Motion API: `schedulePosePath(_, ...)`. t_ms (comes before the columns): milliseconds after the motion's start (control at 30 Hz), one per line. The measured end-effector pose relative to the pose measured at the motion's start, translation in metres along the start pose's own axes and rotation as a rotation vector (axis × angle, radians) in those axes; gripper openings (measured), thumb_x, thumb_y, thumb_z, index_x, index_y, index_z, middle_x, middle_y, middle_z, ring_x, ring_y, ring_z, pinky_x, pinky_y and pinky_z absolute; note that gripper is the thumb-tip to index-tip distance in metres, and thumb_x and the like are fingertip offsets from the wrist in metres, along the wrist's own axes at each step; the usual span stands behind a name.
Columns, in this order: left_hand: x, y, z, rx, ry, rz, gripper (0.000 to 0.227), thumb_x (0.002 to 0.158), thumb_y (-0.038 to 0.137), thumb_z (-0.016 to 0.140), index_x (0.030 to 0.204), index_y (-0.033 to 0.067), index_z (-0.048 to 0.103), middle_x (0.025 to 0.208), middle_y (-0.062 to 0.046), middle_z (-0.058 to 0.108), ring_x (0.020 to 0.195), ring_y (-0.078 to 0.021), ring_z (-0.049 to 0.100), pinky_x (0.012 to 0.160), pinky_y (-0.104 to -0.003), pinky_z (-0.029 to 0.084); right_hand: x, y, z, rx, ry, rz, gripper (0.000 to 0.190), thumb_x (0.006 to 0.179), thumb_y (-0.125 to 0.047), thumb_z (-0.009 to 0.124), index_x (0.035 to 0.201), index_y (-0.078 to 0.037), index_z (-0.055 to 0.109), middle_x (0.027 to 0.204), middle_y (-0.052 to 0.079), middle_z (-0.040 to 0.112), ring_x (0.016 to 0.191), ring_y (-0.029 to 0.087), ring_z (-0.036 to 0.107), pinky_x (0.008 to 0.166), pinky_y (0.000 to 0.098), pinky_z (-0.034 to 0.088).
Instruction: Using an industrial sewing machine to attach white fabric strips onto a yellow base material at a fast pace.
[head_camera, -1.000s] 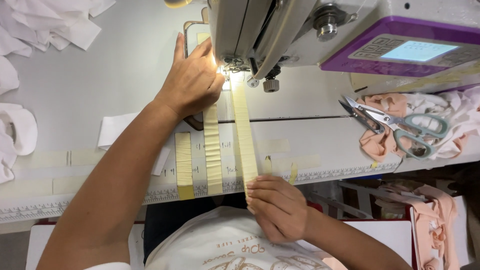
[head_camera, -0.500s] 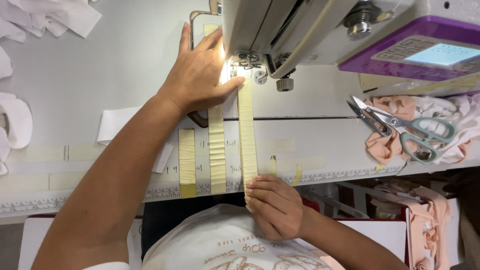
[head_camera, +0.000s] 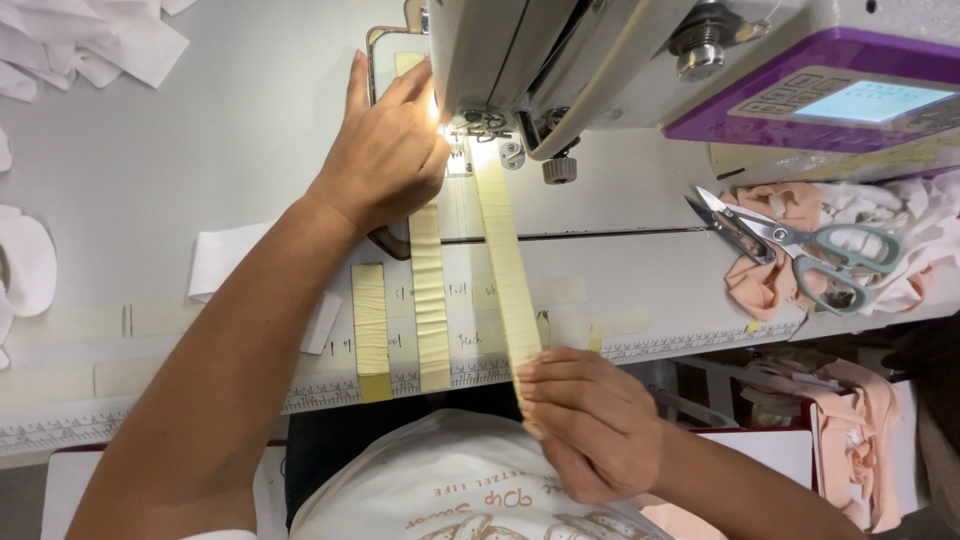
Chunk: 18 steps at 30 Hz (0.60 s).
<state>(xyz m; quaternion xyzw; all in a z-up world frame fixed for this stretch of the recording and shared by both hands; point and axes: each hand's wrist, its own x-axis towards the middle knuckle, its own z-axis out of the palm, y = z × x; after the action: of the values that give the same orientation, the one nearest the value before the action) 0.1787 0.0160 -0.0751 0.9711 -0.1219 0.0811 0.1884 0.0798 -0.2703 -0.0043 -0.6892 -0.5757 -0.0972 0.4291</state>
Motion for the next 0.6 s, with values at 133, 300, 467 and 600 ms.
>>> schedulePosePath(133,0.000,0.000,0.001,0.017,-0.005,0.003,0.032,0.082,0.007,0.040,0.052,-0.0017,0.041,0.095,-0.024,0.063,0.145,-0.0330,0.045,0.120,-0.072,0.009,-0.010,0.003,0.019,0.005,-0.010,0.027,0.015,0.087,0.000,0.057,0.086,0.004,0.071,0.087,0.018,0.072,0.082,0.031,0.076,0.086,0.0417,0.065)
schedulePosePath(300,0.001,0.005,-0.003,-0.140,0.072,-0.038,0.037,0.080,0.008,0.036,0.102,-0.0144,0.055,0.128,-0.032,0.060,0.138,-0.0309,0.048,0.119,-0.069,0.005,-0.011,0.006,0.029,0.049,-0.034,0.039,0.011,0.088,0.004,0.059,0.086,0.006,0.070,0.085,0.018,0.072,0.082,0.030,0.075,0.085,0.0416,0.063)
schedulePosePath(467,0.001,0.007,-0.007,-0.129,0.041,-0.053,0.051,0.092,0.028,0.044,0.109,-0.0176,0.058,0.136,-0.035,0.058,0.144,-0.0322,0.044,0.119,-0.068,0.005,-0.014,0.011,0.030,0.062,-0.078,0.029,0.011,0.091,0.002,0.059,0.087,0.006,0.068,0.086,0.018,0.070,0.082,0.032,0.074,0.086,0.0428,0.063)
schedulePosePath(600,0.001,0.002,-0.001,-0.043,0.025,-0.048,0.059,0.099,0.046,0.064,0.087,-0.0109,0.061,0.128,-0.030,0.063,0.148,-0.0302,0.043,0.120,-0.067,0.007,-0.015,0.012,0.033,0.061,-0.056,0.030,0.011,0.089,0.003,0.059,0.085,0.005,0.068,0.084,0.017,0.071,0.080,0.031,0.074,0.083,0.0412,0.063)
